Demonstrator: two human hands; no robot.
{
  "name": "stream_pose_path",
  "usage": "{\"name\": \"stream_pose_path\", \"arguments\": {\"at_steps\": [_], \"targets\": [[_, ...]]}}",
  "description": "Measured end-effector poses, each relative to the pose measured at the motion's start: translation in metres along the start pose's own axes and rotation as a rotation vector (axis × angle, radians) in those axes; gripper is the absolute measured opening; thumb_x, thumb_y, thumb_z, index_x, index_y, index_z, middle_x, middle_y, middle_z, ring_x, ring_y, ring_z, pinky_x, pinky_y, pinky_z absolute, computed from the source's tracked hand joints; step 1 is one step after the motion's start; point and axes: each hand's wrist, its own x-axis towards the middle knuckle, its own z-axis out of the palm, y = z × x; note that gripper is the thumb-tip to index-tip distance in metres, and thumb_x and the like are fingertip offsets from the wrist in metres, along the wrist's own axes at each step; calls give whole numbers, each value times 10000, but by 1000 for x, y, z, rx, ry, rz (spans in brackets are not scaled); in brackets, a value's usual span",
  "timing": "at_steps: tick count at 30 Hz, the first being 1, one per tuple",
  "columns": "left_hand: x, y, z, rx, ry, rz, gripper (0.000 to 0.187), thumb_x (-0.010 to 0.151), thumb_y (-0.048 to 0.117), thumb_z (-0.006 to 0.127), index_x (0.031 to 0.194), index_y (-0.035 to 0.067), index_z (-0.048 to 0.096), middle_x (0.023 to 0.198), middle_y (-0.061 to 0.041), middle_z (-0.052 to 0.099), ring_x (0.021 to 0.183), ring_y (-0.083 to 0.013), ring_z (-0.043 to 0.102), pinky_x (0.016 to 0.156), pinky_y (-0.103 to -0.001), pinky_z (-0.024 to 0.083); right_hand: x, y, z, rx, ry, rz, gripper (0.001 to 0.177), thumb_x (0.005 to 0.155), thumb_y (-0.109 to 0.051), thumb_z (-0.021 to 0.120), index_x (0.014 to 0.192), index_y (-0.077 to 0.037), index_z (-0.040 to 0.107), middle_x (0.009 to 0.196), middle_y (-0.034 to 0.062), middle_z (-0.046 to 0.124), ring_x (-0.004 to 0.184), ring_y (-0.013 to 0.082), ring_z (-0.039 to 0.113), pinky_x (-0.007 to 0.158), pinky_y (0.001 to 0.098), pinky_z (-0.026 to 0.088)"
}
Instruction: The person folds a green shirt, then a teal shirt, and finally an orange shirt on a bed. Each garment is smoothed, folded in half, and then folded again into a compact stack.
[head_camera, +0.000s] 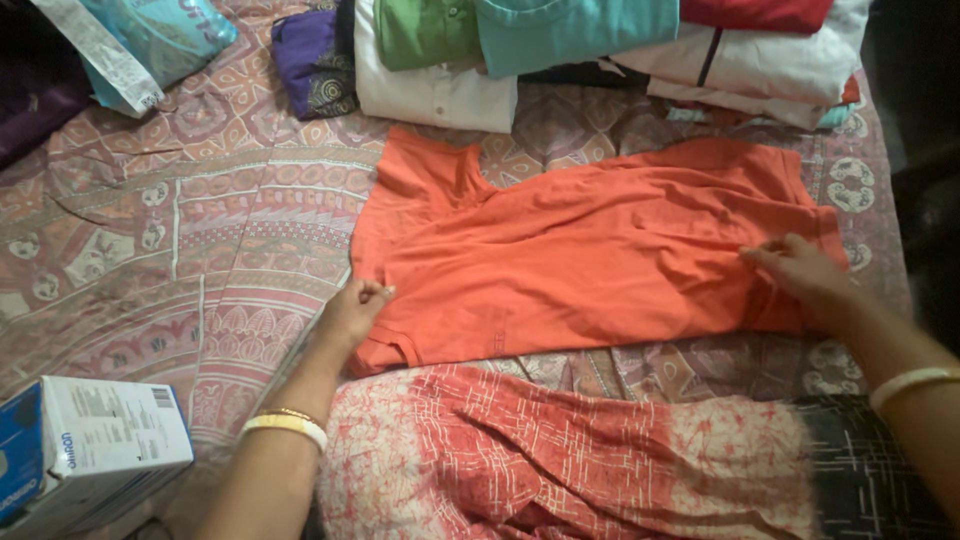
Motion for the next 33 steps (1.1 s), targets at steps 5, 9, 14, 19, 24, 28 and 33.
{"name": "stream_pose_path", "arguments": {"at_steps": [5, 9, 14, 19, 24, 28, 33], "targets": [[-11, 8, -19, 427, -11, -81, 705, 701, 563, 871, 1077, 10, 649, 1010, -188, 719, 938, -329, 693, 828, -439, 534, 4, 11, -11, -204, -66, 27, 711, 769, -546, 822, 1169, 27, 692, 1075, 204, 744, 929, 296, 685, 813, 450, 541], [-16, 12, -30, 492, -201, -210, 633, 753, 580, 834, 873, -38, 773, 925, -239, 756, 880, -329, 741, 826, -436, 562, 18, 27, -17, -405, -159, 76, 615, 794, -543, 825, 1036, 21, 774, 1017, 236, 766, 882, 346, 721, 805, 500, 557], [-21, -10, -25, 356, -159, -144, 402, 707, 432, 847, 842, 58, 789, 852, -156, 778, 777, -258, 740, 756, -398, 560, 35, 54, -5, -184, 36, 104, 519, 831, -443, 861, 1035, 28, 785, 951, 185, 711, 808, 282, 670, 689, 446, 520], [-12, -36, -13, 171, -186, -230, 385, 851, 384, 799, 839, 0, 783, 798, -148, 767, 675, -196, 637, 669, -388, 505, 47, 65, -7, 38, 116, 30, 437, 963, -426, 777, 917, 6, 731, 790, 115, 623, 660, 218, 545, 554, 429, 440], [-11, -44, -2, 27, -140, -153, 272, 768, 269, 835, 896, 30, 807, 824, -87, 797, 694, -137, 686, 688, -329, 552, 38, 54, -9, 150, 99, 154, 515, 1022, -550, 678, 997, -36, 708, 858, 115, 571, 722, 247, 532, 546, 485, 439], [-12, -38, -4, 198, -109, -139, 344, 814, 318, 852, 967, 21, 768, 884, -90, 761, 760, -157, 679, 747, -322, 527, 17, 28, -17, 141, 2, 0, 491, 950, -604, 770, 1126, -150, 709, 1051, 49, 593, 917, 181, 578, 683, 378, 449], [-9, -39, -3, -64, -145, -175, 310, 843, 246, 788, 995, -24, 782, 903, -137, 775, 785, -232, 702, 712, -407, 570, 1, 21, -22, -290, -168, 36, 672, 655, -422, 945, 1062, 59, 709, 939, 238, 764, 792, 350, 709, 657, 497, 587]]}}
